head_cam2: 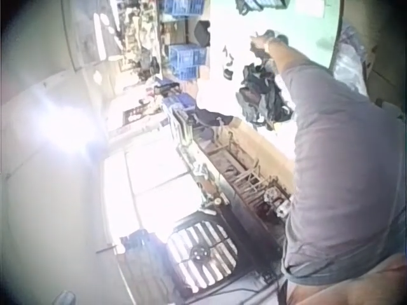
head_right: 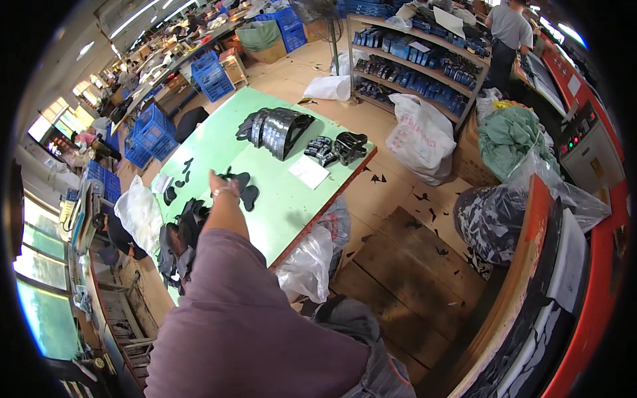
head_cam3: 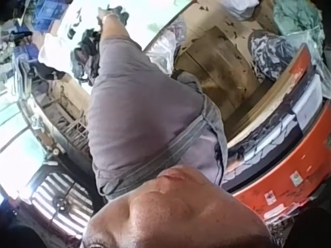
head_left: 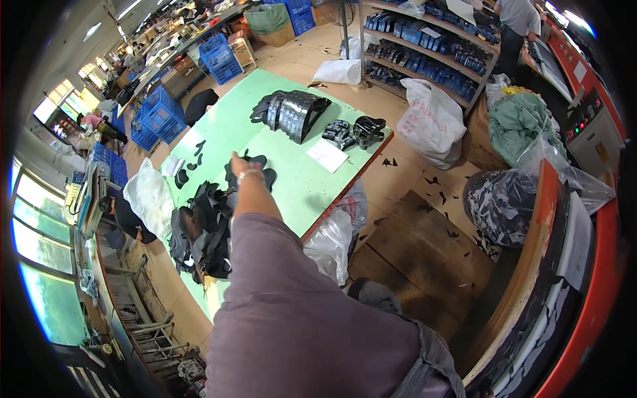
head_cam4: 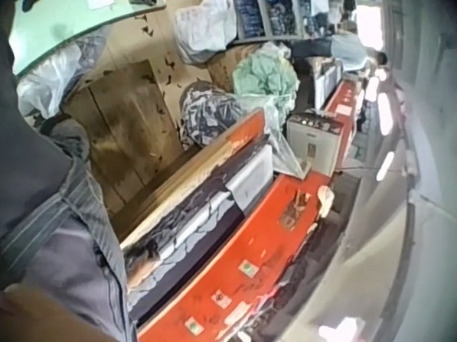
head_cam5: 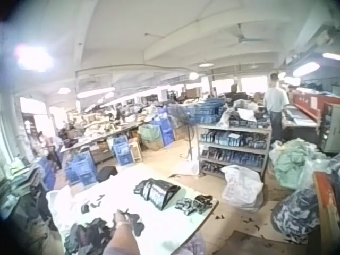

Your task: Cutting shoe upper components from a sheet of material using a hydraulic clicker press and a metal die.

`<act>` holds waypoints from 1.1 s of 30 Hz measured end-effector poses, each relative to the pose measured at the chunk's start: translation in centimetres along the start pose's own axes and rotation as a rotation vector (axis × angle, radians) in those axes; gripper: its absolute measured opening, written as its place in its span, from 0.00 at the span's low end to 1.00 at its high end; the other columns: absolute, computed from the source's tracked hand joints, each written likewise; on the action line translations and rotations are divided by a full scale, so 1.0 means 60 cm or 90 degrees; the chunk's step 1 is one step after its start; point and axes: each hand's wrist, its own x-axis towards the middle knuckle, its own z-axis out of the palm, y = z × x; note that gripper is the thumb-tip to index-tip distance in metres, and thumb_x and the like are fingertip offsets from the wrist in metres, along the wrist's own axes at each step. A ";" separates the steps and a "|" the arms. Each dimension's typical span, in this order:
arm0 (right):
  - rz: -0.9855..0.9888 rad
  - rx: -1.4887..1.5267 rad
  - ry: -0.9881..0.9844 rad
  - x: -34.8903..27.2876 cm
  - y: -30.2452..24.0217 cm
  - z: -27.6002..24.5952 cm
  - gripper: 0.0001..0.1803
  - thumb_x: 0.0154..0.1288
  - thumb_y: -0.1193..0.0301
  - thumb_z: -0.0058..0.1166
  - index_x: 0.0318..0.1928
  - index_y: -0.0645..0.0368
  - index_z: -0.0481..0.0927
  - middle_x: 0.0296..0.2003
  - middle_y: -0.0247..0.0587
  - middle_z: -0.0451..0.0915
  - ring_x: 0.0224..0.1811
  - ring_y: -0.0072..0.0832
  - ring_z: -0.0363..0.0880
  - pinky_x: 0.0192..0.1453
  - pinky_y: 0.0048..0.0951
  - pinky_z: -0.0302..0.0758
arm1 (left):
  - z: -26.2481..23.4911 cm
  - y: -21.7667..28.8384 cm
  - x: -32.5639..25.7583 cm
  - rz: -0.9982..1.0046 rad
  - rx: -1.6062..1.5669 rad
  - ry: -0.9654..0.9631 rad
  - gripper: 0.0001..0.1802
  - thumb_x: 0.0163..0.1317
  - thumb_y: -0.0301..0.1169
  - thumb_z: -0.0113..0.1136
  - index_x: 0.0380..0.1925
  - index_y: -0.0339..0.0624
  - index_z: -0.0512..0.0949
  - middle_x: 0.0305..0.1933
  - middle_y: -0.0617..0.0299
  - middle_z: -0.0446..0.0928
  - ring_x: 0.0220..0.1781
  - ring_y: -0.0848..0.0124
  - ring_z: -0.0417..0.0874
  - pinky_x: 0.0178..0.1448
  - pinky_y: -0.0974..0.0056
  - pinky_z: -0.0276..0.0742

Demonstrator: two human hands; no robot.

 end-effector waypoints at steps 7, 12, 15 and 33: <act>-0.078 0.064 -0.013 -0.030 0.007 0.051 0.30 0.63 0.70 0.57 0.63 0.64 0.65 0.58 0.57 0.72 0.60 0.45 0.73 0.65 0.39 0.67 | -0.002 -0.310 -0.090 -0.196 0.414 -0.233 0.28 0.62 0.47 0.59 0.59 0.50 0.69 0.57 0.53 0.74 0.46 0.53 0.80 0.46 0.53 0.75; 0.036 0.104 0.093 -0.052 -0.060 0.075 0.28 0.67 0.69 0.53 0.65 0.65 0.65 0.60 0.57 0.70 0.63 0.46 0.70 0.67 0.39 0.64 | 0.100 -0.396 -0.157 -0.162 0.693 -0.557 0.23 0.66 0.44 0.51 0.56 0.44 0.71 0.57 0.54 0.74 0.50 0.56 0.78 0.50 0.51 0.75; 0.152 0.007 0.125 -0.072 -0.140 0.021 0.29 0.68 0.60 0.53 0.64 0.63 0.66 0.62 0.55 0.69 0.64 0.49 0.67 0.67 0.40 0.64 | 0.217 -0.425 -0.245 -0.094 0.748 -0.702 0.19 0.64 0.42 0.54 0.52 0.47 0.72 0.44 0.60 0.77 0.37 0.69 0.79 0.39 0.63 0.76; 0.870 -0.008 0.080 -0.201 0.034 0.047 0.24 0.70 0.52 0.44 0.59 0.52 0.69 0.54 0.63 0.72 0.55 0.58 0.74 0.55 0.54 0.72 | 0.279 -0.961 -1.224 0.655 0.620 -1.645 0.18 0.60 0.39 0.60 0.43 0.34 0.80 0.41 0.46 0.82 0.44 0.54 0.83 0.51 0.58 0.76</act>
